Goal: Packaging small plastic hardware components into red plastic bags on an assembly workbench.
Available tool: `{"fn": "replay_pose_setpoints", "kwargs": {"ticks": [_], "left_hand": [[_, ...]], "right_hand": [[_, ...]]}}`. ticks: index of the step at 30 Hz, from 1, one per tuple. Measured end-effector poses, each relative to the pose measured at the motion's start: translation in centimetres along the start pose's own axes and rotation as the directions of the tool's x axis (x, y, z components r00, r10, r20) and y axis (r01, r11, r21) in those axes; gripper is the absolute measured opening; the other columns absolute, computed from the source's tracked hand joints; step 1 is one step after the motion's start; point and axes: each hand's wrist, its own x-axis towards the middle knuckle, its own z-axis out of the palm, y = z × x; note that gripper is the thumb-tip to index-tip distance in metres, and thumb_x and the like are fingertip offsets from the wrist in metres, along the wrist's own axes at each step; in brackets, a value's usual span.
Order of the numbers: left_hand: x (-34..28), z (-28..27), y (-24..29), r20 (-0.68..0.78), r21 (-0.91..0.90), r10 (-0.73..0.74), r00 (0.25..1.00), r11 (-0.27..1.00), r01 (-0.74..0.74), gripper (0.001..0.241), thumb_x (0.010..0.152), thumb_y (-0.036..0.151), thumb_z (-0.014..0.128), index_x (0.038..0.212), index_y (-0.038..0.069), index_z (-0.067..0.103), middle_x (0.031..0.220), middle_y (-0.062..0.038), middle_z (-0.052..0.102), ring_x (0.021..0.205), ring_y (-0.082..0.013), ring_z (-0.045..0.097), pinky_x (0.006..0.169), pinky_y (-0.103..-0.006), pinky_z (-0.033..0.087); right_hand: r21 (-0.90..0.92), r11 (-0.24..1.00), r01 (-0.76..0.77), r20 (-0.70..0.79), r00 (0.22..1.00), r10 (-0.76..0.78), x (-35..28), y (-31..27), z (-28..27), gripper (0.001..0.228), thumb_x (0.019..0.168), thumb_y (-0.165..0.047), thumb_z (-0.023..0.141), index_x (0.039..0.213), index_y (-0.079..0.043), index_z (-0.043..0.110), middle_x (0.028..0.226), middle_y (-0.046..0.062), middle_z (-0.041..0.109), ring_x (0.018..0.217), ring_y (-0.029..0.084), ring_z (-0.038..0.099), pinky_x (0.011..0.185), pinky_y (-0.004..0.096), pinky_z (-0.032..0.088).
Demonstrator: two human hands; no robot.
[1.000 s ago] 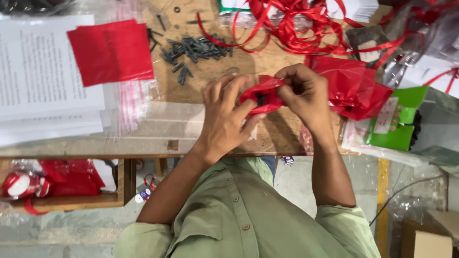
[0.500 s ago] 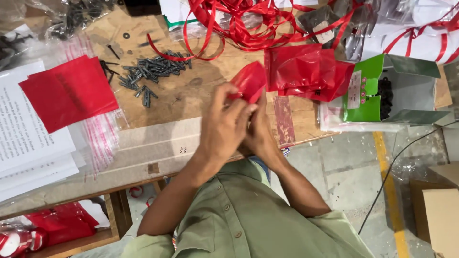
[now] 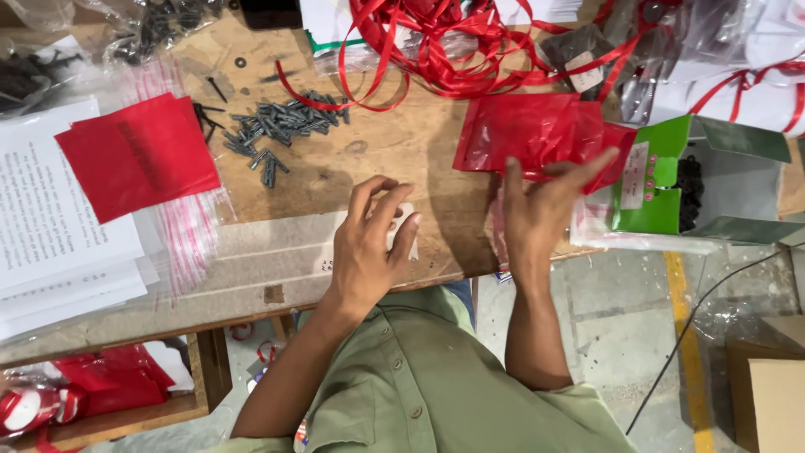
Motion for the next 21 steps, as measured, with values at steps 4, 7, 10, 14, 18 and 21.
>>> {"fn": "replay_pose_setpoints", "kwargs": {"ticks": [4, 7, 10, 14, 18, 21], "left_hand": [[-1.6, -0.3, -0.9, 0.004, 0.027, -0.05, 0.999, 0.998, 0.05, 0.032, 0.095, 0.011, 0.075, 0.126, 0.007, 0.066, 0.126, -0.011, 0.061, 0.088, -0.0216, 0.073, 0.074, -0.034, 0.06], [-2.4, -0.6, -0.9, -0.011, 0.047, 0.0, 1.0, 0.999, 0.0, 0.03, 0.095, 0.01, 0.075, 0.123, 0.008, 0.067, 0.123, -0.01, 0.062, 0.089, -0.0228, 0.072, 0.075, -0.0349, 0.059], [-3.4, -1.2, -1.4, -0.017, 0.071, -0.026, 1.0, 0.997, 0.027, 0.028, 0.091, 0.009, 0.076, 0.119, 0.008, 0.069, 0.123, -0.011, 0.063, 0.085, -0.0245, 0.071, 0.07, -0.0362, 0.057], [-5.4, -2.1, -3.1, -0.071, 0.007, -0.093, 0.993, 0.996, 0.094, 0.024, 0.093, 0.008, 0.076, 0.116, 0.007, 0.069, 0.119, -0.011, 0.063, 0.087, -0.0242, 0.072, 0.068, -0.034, 0.058], [-6.6, -2.8, -4.5, -0.114, 0.023, -0.08, 0.99, 0.996, 0.084, 0.02, 0.093, 0.008, 0.075, 0.113, 0.007, 0.07, 0.117, -0.01, 0.064, 0.088, -0.0239, 0.072, 0.071, -0.035, 0.058], [-6.7, -3.3, -4.8, -0.192, 0.081, -0.035, 0.981, 0.995, 0.052, 0.019, 0.095, 0.007, 0.074, 0.113, 0.006, 0.071, 0.118, -0.01, 0.064, 0.094, -0.025, 0.072, 0.078, -0.0359, 0.059]], "right_hand": [[-0.007, 0.974, 0.225, -0.089, 0.97, -0.224, -0.1, 0.8, 0.5, 0.098, 0.103, -0.013, 0.077, 0.165, -0.003, 0.001, 0.159, 0.034, 0.038, 0.124, 0.038, 0.054, 0.112, 0.047, 0.047], [-0.277, 0.761, 0.586, 0.18, 0.81, -0.558, 1.0, 1.5, 2.8, 0.076, 0.098, -0.014, 0.077, 0.161, -0.005, 0.035, 0.149, 0.024, 0.051, 0.14, 0.04, 0.042, 0.119, 0.056, 0.033], [-0.303, 0.702, 0.644, 0.397, 0.755, -0.522, 2.0, 1.7, 4.6, 0.046, 0.099, -0.023, 0.074, 0.137, -0.001, 0.058, 0.145, 0.02, 0.056, 0.139, 0.041, 0.043, 0.116, 0.065, 0.024], [-0.338, 0.666, 0.664, 0.388, 0.744, -0.545, 1.8, 1.7, 4.7, 0.038, 0.098, -0.021, 0.071, 0.13, -0.001, 0.066, 0.143, 0.021, 0.056, 0.138, 0.041, 0.043, 0.114, 0.07, 0.017], [-0.218, 0.674, 0.706, 0.345, 0.702, -0.623, -0.6, -3.6, 3.8, 0.033, 0.102, -0.014, 0.068, 0.132, 0.0, 0.067, 0.147, 0.024, 0.054, 0.14, 0.044, 0.043, 0.12, 0.063, 0.024], [0.19, 0.715, 0.673, 0.504, 0.558, -0.659, -1.7, -5.4, 6.7, 0.025, 0.098, -0.006, 0.069, 0.123, -0.001, 0.067, 0.14, 0.02, 0.059, 0.131, 0.042, 0.051, 0.113, 0.051, 0.042]]}}
